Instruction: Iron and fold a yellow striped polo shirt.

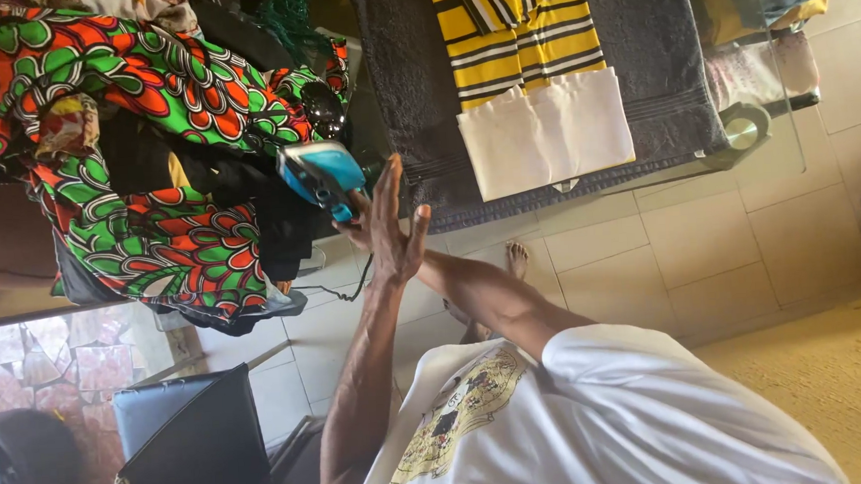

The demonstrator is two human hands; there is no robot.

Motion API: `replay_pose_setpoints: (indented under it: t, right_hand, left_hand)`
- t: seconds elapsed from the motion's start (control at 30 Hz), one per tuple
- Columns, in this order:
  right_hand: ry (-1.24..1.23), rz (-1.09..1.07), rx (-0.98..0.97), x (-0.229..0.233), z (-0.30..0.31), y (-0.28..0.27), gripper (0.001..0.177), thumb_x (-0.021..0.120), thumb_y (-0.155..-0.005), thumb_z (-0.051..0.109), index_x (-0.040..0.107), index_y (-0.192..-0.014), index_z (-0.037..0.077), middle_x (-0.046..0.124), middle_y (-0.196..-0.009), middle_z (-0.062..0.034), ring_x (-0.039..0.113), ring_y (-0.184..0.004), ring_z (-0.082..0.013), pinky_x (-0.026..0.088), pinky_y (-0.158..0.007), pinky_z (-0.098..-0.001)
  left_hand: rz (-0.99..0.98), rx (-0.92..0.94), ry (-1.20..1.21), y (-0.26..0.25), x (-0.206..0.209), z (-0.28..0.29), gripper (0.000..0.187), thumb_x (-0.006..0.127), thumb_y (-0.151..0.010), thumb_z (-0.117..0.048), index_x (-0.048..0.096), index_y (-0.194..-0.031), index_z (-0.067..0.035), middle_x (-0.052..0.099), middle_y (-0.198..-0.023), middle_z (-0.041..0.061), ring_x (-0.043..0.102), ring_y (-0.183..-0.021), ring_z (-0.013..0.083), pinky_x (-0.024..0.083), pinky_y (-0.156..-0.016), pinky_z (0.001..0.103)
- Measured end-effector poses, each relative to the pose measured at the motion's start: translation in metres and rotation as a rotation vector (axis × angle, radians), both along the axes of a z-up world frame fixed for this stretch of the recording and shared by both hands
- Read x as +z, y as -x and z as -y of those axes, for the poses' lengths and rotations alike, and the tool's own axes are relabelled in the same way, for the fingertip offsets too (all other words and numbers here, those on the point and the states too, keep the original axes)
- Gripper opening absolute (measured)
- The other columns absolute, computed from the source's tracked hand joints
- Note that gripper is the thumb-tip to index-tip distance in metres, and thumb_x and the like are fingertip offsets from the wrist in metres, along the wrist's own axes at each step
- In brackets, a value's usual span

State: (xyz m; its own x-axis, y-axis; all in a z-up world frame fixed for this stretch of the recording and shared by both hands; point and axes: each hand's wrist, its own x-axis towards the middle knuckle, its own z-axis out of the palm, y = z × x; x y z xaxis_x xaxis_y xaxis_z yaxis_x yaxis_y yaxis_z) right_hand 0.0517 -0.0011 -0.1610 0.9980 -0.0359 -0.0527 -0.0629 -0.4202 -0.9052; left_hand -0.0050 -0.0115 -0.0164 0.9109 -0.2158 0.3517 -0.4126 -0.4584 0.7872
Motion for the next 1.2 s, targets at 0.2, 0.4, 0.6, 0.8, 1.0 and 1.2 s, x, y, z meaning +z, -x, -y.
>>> replay_pose_setpoints:
  t: [0.2, 0.4, 0.6, 0.8, 1.0, 1.2]
  right_hand:
    - [0.009, 0.087, -0.008, -0.016, 0.041, -0.017, 0.039, 0.084, -0.089, 0.026, 0.066, -0.114, 0.003, 0.074, -0.101, -0.0135, 0.072, -0.091, -0.0272, 0.057, -0.078, -0.0383]
    - [0.021, 0.169, -0.028, -0.065, 0.134, -0.048, 0.038, 0.085, -0.089, 0.024, 0.068, -0.116, 0.003, 0.075, -0.105, -0.0129, 0.071, -0.097, -0.0273, 0.056, -0.083, -0.0381]
    - [0.045, 0.217, -0.066, -0.173, 0.304, -0.108, 0.038, 0.086, -0.089, 0.022, 0.069, -0.118, 0.003, 0.076, -0.109, -0.0124, 0.071, -0.102, -0.0274, 0.055, -0.089, -0.0378]
    - [0.369, 0.015, -0.251, -0.055, 0.499, -0.249, 0.031, 0.082, -0.088, 0.021, 0.071, -0.114, 0.009, 0.075, -0.103, -0.0108, 0.072, -0.095, -0.0269, 0.058, -0.082, -0.0424]
    - [0.498, 0.001, -0.194, -0.104, 0.601, -0.386, 0.046, 0.083, -0.087, 0.031, 0.064, -0.121, 0.007, 0.064, -0.117, -0.0163, 0.06, -0.111, -0.0373, 0.048, -0.092, -0.0509]
    - [0.431, -0.191, -0.239, -0.087, 0.61, -0.465, 0.062, 0.086, -0.081, 0.039, 0.056, -0.125, 0.007, 0.061, -0.115, -0.0148, 0.059, -0.111, -0.0348, 0.049, -0.093, -0.0488]
  left_hand:
    - [-0.022, -0.138, 0.075, -0.014, -0.022, 0.032, 0.064, 0.061, -0.106, -0.035, 0.04, -0.159, -0.005, 0.04, -0.164, 0.02, 0.04, -0.154, 0.0379, 0.036, -0.126, 0.052]
    - [-0.072, -0.1, 0.069, -0.046, -0.015, 0.066, 0.053, 0.07, -0.101, -0.027, 0.056, -0.147, -0.005, 0.052, -0.156, 0.02, 0.051, -0.145, 0.0375, 0.042, -0.12, 0.047]
    - [-0.379, 0.019, 0.484, -0.163, -0.13, 0.117, 0.048, 0.072, -0.098, -0.031, 0.062, -0.137, -0.004, 0.066, -0.136, 0.015, 0.063, -0.128, 0.0289, 0.051, -0.108, 0.042]
    - [-0.467, 0.154, 0.318, -0.326, -0.241, 0.175, 0.044, 0.075, -0.095, -0.031, 0.069, -0.13, -0.003, 0.072, -0.127, 0.015, 0.068, -0.119, 0.0237, 0.056, -0.101, 0.037]
    - [-0.457, 0.287, 0.166, -0.468, -0.329, 0.203, 0.054, 0.078, -0.093, -0.03, 0.06, -0.134, 0.001, 0.07, -0.126, 0.019, 0.068, -0.117, 0.0282, 0.053, -0.102, 0.038]
    - [-0.352, 0.506, -0.101, -0.535, -0.303, 0.228, 0.073, 0.083, -0.084, -0.034, 0.054, -0.138, 0.006, 0.065, -0.126, 0.027, 0.065, -0.115, 0.0386, 0.051, -0.099, 0.044]
